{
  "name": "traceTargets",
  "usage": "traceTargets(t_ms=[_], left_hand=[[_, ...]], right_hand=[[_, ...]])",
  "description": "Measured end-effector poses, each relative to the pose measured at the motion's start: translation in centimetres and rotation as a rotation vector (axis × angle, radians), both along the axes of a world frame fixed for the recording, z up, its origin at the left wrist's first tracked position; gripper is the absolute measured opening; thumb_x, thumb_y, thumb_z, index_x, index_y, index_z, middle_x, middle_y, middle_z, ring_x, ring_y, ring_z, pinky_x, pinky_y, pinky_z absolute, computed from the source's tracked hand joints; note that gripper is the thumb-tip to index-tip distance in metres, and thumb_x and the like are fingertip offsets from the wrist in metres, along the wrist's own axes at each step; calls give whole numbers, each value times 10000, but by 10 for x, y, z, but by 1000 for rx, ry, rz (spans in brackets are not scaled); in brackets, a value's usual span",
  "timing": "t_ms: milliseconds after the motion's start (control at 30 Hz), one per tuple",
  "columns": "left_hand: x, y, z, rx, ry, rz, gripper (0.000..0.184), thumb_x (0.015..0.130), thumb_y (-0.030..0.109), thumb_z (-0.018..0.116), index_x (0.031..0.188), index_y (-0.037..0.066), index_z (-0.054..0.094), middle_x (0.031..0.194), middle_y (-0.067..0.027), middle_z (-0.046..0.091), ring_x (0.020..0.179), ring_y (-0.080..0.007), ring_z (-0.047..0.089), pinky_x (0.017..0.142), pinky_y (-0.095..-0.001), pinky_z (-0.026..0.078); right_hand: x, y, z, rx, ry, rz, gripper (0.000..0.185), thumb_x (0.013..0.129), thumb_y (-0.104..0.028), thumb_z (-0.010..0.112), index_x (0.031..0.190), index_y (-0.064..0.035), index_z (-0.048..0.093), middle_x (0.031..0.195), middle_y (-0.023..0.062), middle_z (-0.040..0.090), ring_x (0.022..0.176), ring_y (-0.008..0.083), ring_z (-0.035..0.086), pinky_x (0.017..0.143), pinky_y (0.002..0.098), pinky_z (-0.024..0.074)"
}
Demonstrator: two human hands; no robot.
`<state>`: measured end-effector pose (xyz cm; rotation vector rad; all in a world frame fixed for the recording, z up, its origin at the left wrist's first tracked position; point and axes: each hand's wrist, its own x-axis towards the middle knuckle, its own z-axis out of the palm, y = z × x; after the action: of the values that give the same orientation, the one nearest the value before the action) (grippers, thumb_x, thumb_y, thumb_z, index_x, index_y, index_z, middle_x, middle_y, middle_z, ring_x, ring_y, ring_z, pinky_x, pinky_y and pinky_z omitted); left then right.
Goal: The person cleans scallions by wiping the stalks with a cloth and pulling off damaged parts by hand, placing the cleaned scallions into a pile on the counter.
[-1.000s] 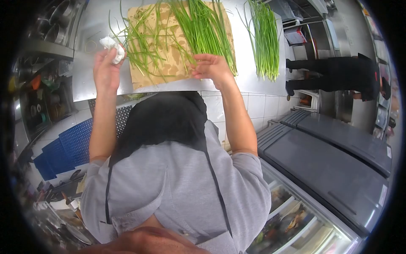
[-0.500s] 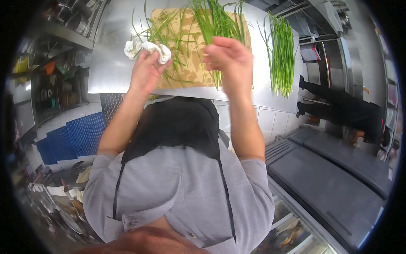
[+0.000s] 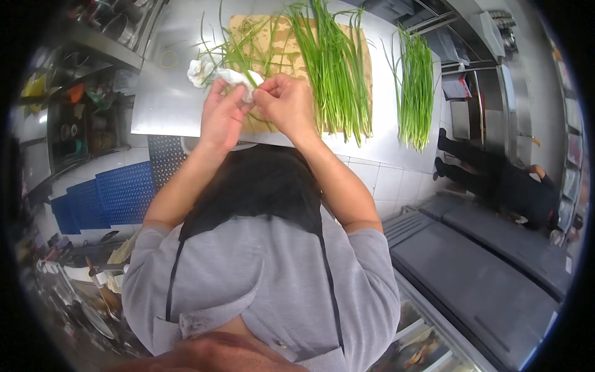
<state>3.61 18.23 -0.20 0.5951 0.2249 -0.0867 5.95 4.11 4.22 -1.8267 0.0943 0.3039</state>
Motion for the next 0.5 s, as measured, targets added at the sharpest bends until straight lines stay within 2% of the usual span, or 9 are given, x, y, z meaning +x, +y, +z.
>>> traceTargets(t_ms=[67, 167, 267, 500], left_hand=[[0, -2, 0, 120, 48, 27, 246, 897, 2, 631, 1096, 31, 490, 1063, -169, 649, 981, -239, 659, 838, -392, 548], [5, -6, 6, 116, 96, 41, 212, 878, -4, 654, 1026, 24, 504, 990, -172, 664, 938, -246, 672, 798, -368, 555], [15, -4, 8, 111, 91, 48, 230, 879, -3, 651, 1034, 54, 491, 1065, -143, 644, 1019, -263, 649, 826, -411, 522], [59, 26, -3, 204, 68, 186, 201, 877, -32, 635, 1006, 42, 499, 1071, -164, 642, 1009, -288, 656, 818, -431, 542]], right_hand=[[-3, -1, 6, -50, 23, 49, 148, 826, -85, 706, 881, 35, 638, 717, 82, 669, 574, 99, 617, 478, 222, 484], [-9, -6, 11, -38, 26, 59, 123, 809, -70, 696, 841, 39, 651, 659, 80, 658, 538, 104, 614, 464, 233, 467], [-14, -19, 22, -27, 60, 47, 100, 803, -59, 689, 826, 34, 658, 645, 76, 652, 527, 104, 608, 459, 234, 456], [-32, -70, 62, -136, 61, 61, 71, 808, -40, 680, 813, 24, 648, 660, 48, 647, 543, 82, 595, 473, 212, 464]])
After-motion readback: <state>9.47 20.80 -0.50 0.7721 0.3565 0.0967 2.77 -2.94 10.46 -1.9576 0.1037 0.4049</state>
